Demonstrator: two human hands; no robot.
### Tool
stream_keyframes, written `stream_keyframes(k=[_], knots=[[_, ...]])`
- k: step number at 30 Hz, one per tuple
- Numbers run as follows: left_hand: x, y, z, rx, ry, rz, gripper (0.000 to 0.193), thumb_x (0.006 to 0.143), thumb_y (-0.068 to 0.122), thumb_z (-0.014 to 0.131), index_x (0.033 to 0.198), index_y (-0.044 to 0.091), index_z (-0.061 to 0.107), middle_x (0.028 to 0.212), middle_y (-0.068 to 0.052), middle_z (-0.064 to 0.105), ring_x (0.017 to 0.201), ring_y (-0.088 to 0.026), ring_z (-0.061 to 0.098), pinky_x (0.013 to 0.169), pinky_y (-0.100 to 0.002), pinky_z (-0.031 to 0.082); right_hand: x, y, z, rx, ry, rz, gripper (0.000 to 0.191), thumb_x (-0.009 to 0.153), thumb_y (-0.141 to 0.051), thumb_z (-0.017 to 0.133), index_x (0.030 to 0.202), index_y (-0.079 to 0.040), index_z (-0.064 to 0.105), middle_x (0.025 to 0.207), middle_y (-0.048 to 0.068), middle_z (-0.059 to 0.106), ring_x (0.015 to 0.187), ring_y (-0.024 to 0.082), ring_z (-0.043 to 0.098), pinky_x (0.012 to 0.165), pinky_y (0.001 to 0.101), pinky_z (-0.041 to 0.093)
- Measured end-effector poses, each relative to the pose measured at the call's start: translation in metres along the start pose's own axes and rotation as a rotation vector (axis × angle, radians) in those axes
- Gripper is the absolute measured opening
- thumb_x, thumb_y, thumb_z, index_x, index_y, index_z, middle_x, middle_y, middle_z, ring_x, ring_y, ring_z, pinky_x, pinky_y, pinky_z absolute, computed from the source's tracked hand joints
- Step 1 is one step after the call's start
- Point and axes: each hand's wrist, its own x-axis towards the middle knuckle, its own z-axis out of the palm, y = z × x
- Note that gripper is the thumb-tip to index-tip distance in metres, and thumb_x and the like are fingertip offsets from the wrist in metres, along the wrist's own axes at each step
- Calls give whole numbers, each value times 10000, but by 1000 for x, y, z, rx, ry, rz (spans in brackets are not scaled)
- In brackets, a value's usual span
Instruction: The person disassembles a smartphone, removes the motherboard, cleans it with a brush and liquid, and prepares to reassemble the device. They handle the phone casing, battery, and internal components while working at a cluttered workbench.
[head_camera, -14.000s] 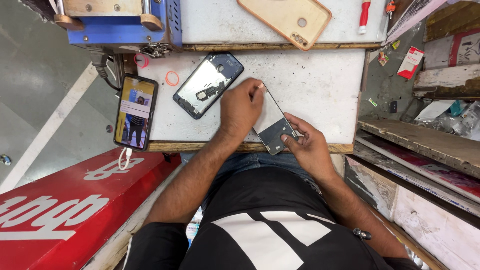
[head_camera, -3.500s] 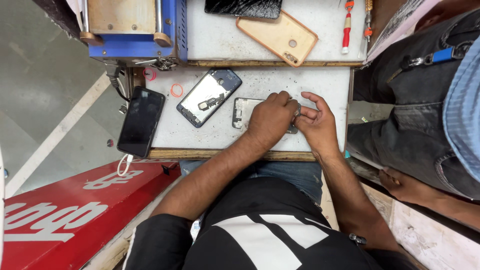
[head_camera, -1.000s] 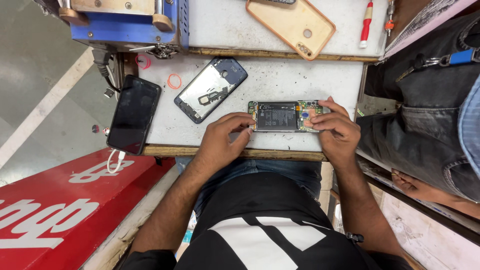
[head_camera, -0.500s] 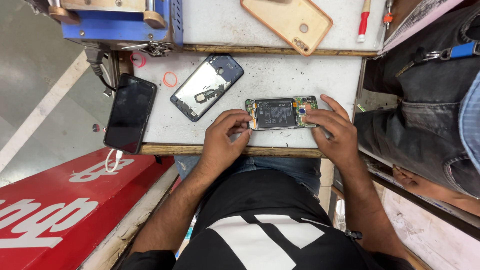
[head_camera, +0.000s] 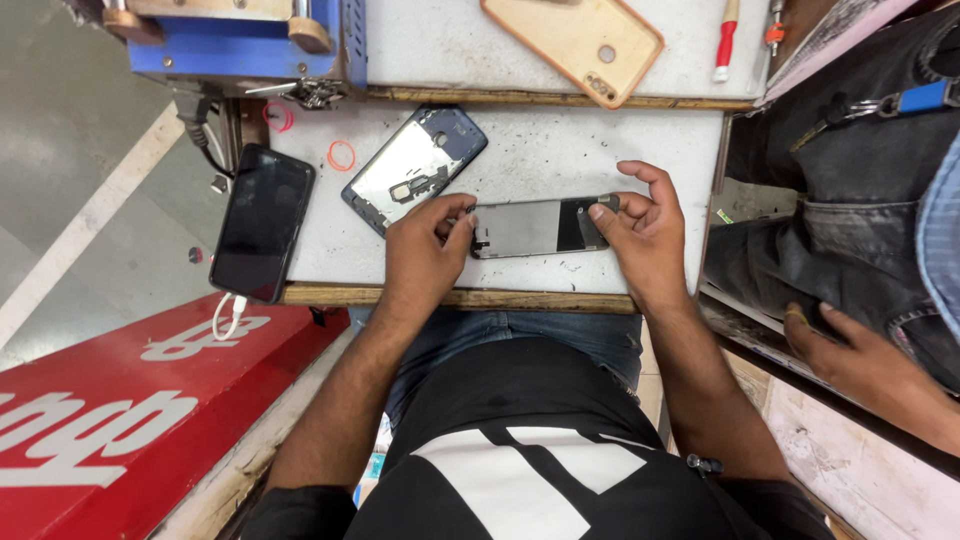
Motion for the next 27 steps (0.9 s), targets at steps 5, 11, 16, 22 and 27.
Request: stream_keyframes(k=[5, 11, 16, 22, 27], knots=[[3, -3, 5, 279, 106, 209, 229, 940, 134, 748, 1151, 50, 724, 992, -124, 736, 837, -264, 743, 724, -365, 617, 3, 0, 3, -68, -4, 8, 589, 984, 125, 628, 1502, -25, 391, 1073, 138, 710, 1018, 139, 705, 867, 236, 577], [10, 4, 12, 487, 101, 192, 182, 937, 187, 744, 1074, 67, 734, 949, -131, 722, 748, -306, 721, 620, -404, 596, 4, -2, 0, -104, -46, 22, 639, 958, 117, 615, 1521, -43, 359, 1160, 150, 713, 1098, 148, 705, 904, 240, 585], [12, 1, -1, 497, 96, 149, 192, 977, 200, 733, 1109, 61, 732, 955, -111, 734, 662, -205, 719, 554, -331, 596, 3, -15, 8, -332, 3, -35, 593, 946, 69, 677, 1479, -36, 441, 1222, 164, 690, 1114, 183, 701, 864, 269, 605], [1, -18, -60, 553, 227, 11, 234, 983, 215, 785, 1157, 69, 731, 1043, -104, 733, 721, -196, 711, 673, -338, 610, 1, -39, 11, -787, 44, -176, 447, 902, -19, 787, 1325, -31, 640, 1245, 163, 715, 1028, 195, 698, 768, 283, 597], [-3, -24, -79, 626, 168, 253, 625, 794, 269, 896, 1320, 49, 639, 1354, -218, 568, 1275, -393, 511, 1014, -506, 499, -7, -39, 8, -783, 134, -197, 367, 930, -74, 780, 1288, -56, 699, 1194, 155, 715, 877, 174, 710, 642, 259, 530]])
